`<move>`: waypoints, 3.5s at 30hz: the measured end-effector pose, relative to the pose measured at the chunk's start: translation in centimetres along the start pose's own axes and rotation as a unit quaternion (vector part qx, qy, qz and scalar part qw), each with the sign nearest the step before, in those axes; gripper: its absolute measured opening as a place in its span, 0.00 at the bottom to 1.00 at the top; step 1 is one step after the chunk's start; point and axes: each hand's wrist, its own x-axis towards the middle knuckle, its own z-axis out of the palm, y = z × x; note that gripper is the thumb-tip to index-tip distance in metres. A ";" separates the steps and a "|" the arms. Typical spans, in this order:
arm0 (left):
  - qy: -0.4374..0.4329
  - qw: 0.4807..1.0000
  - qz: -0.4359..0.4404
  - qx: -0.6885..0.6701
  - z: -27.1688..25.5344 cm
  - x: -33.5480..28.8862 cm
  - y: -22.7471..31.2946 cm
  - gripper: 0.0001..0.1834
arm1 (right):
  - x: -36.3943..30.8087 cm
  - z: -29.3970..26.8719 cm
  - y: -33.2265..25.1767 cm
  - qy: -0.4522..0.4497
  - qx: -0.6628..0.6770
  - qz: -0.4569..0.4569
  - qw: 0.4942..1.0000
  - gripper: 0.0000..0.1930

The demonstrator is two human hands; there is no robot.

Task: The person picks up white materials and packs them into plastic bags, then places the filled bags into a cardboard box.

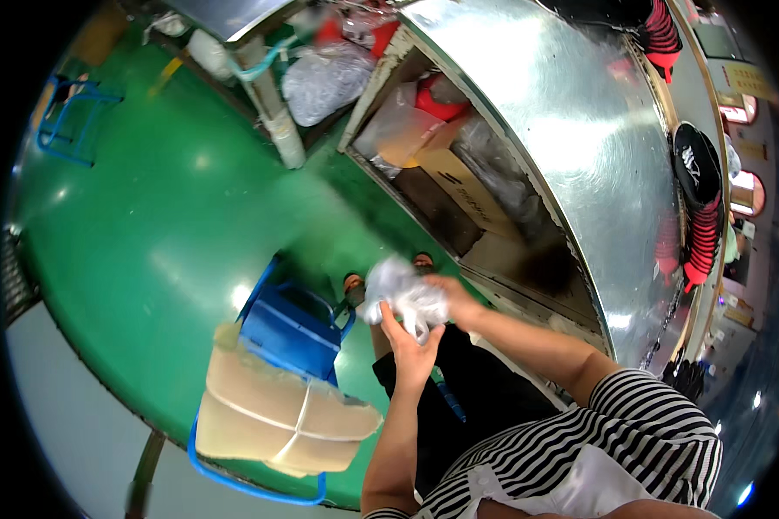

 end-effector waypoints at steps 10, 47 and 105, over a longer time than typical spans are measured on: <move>-0.037 0.953 0.043 0.298 -3.0 2.8 -13.0 0.31 | 13.1 -15.2 3.1 0.142 -0.311 -0.118 0.932 0.22; -0.379 0.844 0.296 0.236 9.3 9.1 -3.0 0.27 | -1.5 -20.6 2.2 0.103 0.360 -0.159 0.914 0.16; -0.098 0.981 -0.099 0.138 1.0 4.3 -21.6 0.23 | 25.3 -43.7 13.9 0.287 -0.534 -0.135 0.784 0.07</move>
